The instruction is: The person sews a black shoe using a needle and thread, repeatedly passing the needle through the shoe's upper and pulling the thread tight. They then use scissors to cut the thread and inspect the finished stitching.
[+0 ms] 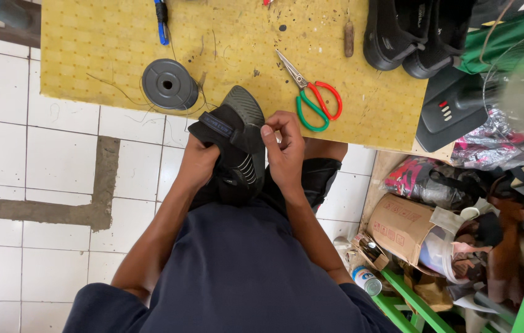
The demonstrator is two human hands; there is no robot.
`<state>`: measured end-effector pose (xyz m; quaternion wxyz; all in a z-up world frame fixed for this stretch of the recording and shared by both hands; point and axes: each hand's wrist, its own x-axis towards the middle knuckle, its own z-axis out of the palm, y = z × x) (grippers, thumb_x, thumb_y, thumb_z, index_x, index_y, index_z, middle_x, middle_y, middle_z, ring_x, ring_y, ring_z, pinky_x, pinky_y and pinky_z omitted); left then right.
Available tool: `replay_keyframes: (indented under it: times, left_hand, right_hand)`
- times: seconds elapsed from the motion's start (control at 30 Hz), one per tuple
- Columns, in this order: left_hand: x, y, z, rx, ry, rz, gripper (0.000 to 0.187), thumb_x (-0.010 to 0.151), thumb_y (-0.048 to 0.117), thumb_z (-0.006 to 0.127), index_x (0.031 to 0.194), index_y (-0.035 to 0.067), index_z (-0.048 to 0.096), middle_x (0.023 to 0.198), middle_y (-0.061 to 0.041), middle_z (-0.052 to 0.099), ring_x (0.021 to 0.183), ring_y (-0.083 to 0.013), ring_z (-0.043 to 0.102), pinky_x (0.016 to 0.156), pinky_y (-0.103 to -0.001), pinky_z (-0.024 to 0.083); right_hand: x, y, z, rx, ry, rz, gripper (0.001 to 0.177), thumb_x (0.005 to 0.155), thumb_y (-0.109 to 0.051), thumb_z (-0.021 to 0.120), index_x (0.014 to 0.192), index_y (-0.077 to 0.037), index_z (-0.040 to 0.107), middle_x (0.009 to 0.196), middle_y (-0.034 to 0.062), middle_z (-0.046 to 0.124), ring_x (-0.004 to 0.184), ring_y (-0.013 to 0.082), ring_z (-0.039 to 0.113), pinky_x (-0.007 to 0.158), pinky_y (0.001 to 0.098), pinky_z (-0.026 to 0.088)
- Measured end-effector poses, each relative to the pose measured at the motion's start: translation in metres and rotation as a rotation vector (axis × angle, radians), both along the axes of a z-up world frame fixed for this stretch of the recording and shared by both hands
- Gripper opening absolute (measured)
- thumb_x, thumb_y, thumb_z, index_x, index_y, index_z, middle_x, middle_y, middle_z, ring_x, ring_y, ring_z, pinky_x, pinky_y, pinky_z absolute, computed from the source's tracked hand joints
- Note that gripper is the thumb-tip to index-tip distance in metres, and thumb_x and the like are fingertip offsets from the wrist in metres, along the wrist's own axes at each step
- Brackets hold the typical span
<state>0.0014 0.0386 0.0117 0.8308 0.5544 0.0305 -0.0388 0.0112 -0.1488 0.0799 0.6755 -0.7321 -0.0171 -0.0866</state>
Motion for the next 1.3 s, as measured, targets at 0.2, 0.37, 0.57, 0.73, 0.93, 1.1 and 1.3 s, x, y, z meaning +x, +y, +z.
replay_keyframes:
  times: [0.2, 0.37, 0.57, 0.73, 0.93, 1.1, 1.3]
  left_hand:
    - [-0.023, 0.004, -0.034, 0.015, -0.004, -0.051, 0.05, 0.082, -0.018, 0.053, 0.125, -0.004, 0.075, 0.114, -0.019, 0.074, 0.108, -0.0281, 0.064, 0.098, -0.051, 0.052]
    - [-0.029, -0.028, 0.069, 0.117, -0.085, -0.223, 0.052, 0.086, -0.012, 0.055, 0.136, -0.005, 0.067, 0.13, -0.028, 0.069, 0.123, -0.044, 0.062, 0.102, -0.062, 0.05]
    - [-0.041, -0.047, 0.115, 0.522, -0.151, -0.402, 0.05, 0.106, 0.008, 0.046, 0.154, -0.008, 0.044, 0.144, -0.039, 0.053, 0.125, -0.0532, 0.059, 0.095, -0.057, 0.056]
    - [-0.031, -0.039, 0.179, 0.833, -0.253, -0.395, 0.049, 0.109, 0.015, 0.052, 0.143, -0.02, 0.049, 0.14, -0.048, 0.048, 0.122, -0.0591, 0.059, 0.093, -0.057, 0.058]
    - [-0.035, 0.015, 0.177, 0.854, -0.177, -0.269, 0.036, 0.104, 0.023, 0.063, 0.136, 0.007, 0.071, 0.128, -0.034, 0.067, 0.098, -0.0512, 0.073, 0.074, -0.053, 0.064]
    - [-0.03, 0.054, 0.177, 1.229, -0.214, 0.192, 0.032, 0.102, 0.017, 0.076, 0.076, 0.0, 0.073, 0.117, -0.014, 0.077, 0.058, -0.0263, 0.071, 0.053, -0.034, 0.054]
    - [-0.014, 0.066, 0.167, 0.957, -0.17, 0.063, 0.037, 0.101, 0.018, 0.075, 0.065, 0.013, 0.076, 0.098, -0.001, 0.079, 0.04, -0.0163, 0.059, 0.044, -0.025, 0.044]
  right_hand:
    - [-0.014, -0.008, -0.014, 0.193, 0.133, 0.242, 0.068, 0.104, -0.043, 0.068, 0.155, -0.006, 0.042, 0.143, 0.0102, 0.06, 0.128, 0.0129, 0.054, 0.108, 0.0354, 0.05]
    - [-0.012, -0.039, -0.043, 0.194, 0.184, 0.259, 0.059, 0.103, -0.055, 0.057, 0.137, -0.007, 0.055, 0.072, 0.0084, 0.061, 0.045, 0.0129, 0.058, 0.038, 0.023, 0.046]
    - [-0.002, -0.025, -0.004, 0.12, 0.242, 0.088, 0.037, 0.113, -0.021, 0.049, 0.145, -0.006, 0.06, 0.09, 0.0108, 0.068, 0.067, 0.0137, 0.059, 0.063, 0.0284, 0.052]
    - [-0.006, -0.016, -0.006, -0.085, 0.254, -0.038, 0.04, 0.11, -0.017, 0.054, 0.149, -0.008, 0.059, 0.14, 0.0227, 0.065, 0.132, 0.0317, 0.06, 0.113, 0.0492, 0.048]
    - [-0.006, -0.037, 0.002, -0.285, 0.13, -0.141, 0.038, 0.106, -0.014, 0.062, 0.145, -0.01, 0.064, 0.136, 0.0192, 0.066, 0.119, 0.0353, 0.069, 0.108, 0.0519, 0.051]
    - [0.019, -0.063, 0.031, -0.779, -0.015, -0.266, 0.031, 0.106, -0.013, 0.064, 0.136, -0.005, 0.066, 0.13, 0.0219, 0.06, 0.122, 0.0445, 0.062, 0.101, 0.055, 0.051]
    - [0.044, -0.076, 0.027, -0.987, 0.263, -0.115, 0.034, 0.1, -0.007, 0.068, 0.134, -0.005, 0.069, 0.127, 0.0209, 0.06, 0.118, 0.0455, 0.062, 0.096, 0.0553, 0.051]
